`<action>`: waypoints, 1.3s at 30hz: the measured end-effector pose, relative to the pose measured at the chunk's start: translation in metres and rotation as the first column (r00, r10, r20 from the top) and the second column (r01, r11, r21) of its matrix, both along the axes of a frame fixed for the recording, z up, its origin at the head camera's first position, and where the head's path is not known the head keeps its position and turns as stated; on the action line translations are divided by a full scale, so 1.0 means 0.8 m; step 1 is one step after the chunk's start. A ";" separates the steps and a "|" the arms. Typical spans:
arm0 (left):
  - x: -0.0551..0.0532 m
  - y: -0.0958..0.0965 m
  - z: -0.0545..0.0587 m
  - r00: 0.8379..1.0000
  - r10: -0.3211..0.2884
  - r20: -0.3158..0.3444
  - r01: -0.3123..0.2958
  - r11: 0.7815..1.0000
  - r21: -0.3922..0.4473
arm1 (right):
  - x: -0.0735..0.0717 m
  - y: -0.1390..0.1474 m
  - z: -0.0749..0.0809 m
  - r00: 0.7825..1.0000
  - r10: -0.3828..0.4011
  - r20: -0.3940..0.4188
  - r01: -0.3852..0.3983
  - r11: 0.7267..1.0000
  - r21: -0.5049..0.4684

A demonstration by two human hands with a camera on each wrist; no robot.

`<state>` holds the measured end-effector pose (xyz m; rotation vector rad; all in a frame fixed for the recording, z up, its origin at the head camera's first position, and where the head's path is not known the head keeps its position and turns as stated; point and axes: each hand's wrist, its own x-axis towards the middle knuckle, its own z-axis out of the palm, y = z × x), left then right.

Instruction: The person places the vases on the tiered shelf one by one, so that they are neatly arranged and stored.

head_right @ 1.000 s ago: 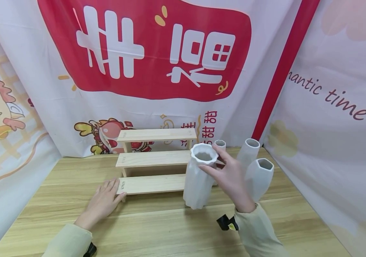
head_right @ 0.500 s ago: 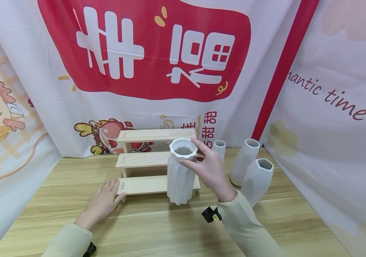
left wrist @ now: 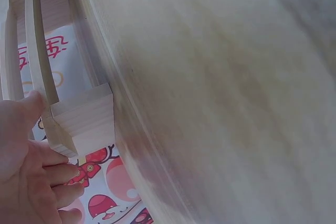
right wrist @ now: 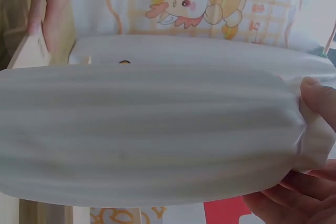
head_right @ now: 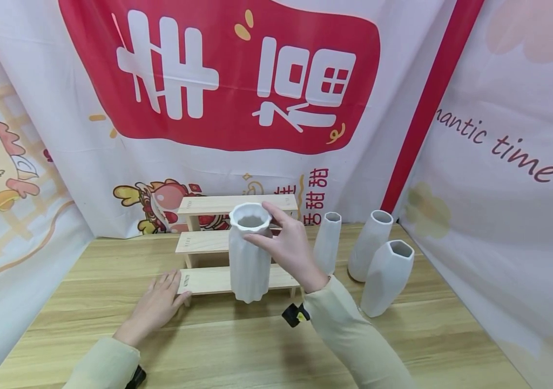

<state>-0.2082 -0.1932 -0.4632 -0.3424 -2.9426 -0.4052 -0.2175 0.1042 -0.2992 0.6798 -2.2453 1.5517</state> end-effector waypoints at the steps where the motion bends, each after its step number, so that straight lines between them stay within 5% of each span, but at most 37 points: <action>1: 0.000 0.000 0.000 1.000 0.001 -0.002 -0.001 1.000 -0.001 | -0.001 -0.003 0.000 1.000 -0.003 0.002 0.003 1.000 0.004; 25: 0.001 0.001 0.005 1.000 0.002 0.006 -0.001 0.999 -0.037 | -0.027 -0.069 -0.014 0.999 0.038 0.002 -0.038 0.999 0.037; 39: 0.000 0.000 0.003 1.000 -0.004 -0.003 0.004 0.999 -0.045 | -0.041 -0.089 -0.027 0.998 0.026 -0.066 -0.023 0.999 0.041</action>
